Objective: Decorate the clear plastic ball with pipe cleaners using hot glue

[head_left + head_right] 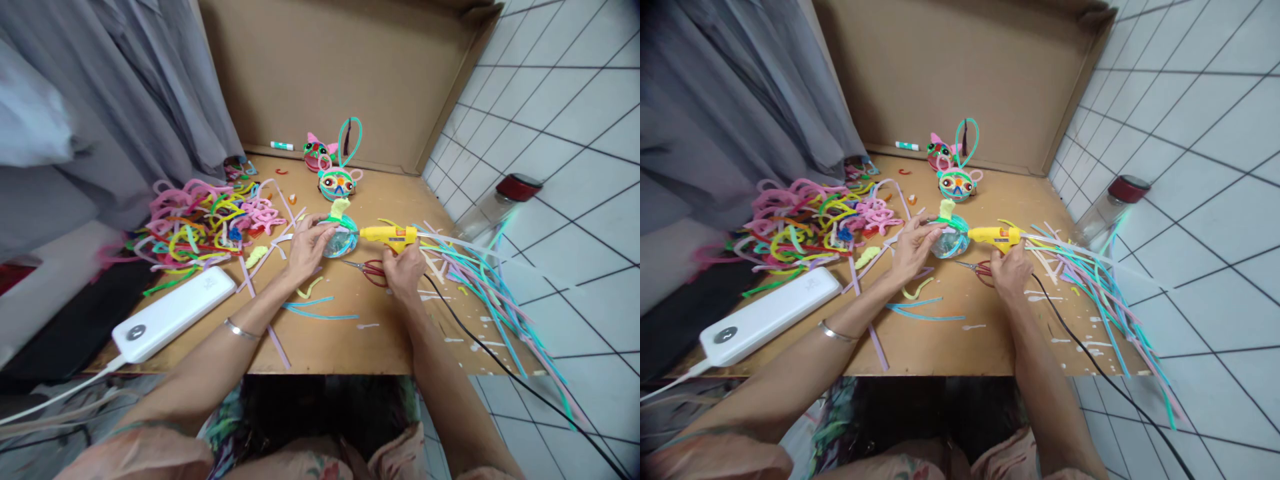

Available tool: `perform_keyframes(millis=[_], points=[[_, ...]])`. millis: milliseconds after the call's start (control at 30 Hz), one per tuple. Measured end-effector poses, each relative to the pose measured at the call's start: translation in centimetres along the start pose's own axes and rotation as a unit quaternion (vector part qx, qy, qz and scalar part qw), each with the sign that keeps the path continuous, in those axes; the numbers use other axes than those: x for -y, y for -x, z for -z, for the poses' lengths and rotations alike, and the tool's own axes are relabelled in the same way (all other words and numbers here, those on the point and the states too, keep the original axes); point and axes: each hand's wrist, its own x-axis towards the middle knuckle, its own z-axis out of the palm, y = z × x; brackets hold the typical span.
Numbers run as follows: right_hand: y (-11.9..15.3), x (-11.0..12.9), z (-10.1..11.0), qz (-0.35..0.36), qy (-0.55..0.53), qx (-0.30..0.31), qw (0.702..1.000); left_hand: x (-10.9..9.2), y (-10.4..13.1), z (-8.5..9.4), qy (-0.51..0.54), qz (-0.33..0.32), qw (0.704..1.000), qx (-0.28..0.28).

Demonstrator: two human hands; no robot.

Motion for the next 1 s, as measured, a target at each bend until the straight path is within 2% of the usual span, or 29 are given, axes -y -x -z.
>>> perform_keyframes(millis=[100,233,400,633,800,1000], points=[[0.0,0.3,0.1,-0.012,-0.013,0.007,1.0,0.0,0.0,0.0,0.001,-0.001,1.0,0.005],[-0.4,0.5,0.3,-0.042,-0.064,0.05,0.996,0.0,0.0,0.0,0.001,-0.003,1.0,0.001],[-1.7,-1.1,-0.1,-0.098,-0.13,0.076,0.984,0.3,0.0,-0.1,0.0,-0.012,1.0,-0.004],[-2.2,-3.8,-1.4,-0.121,-0.082,0.022,0.989,0.7,0.2,-0.5,-0.035,-0.03,0.999,-0.009],[-1.5,-3.7,-1.4,-0.108,-0.042,0.021,0.993,0.6,0.3,-0.5,-0.069,-0.052,0.996,0.0],[-0.3,-2.5,-0.4,-0.075,0.012,0.053,0.996,0.3,0.3,-0.2,-0.075,-0.069,0.994,0.027]])
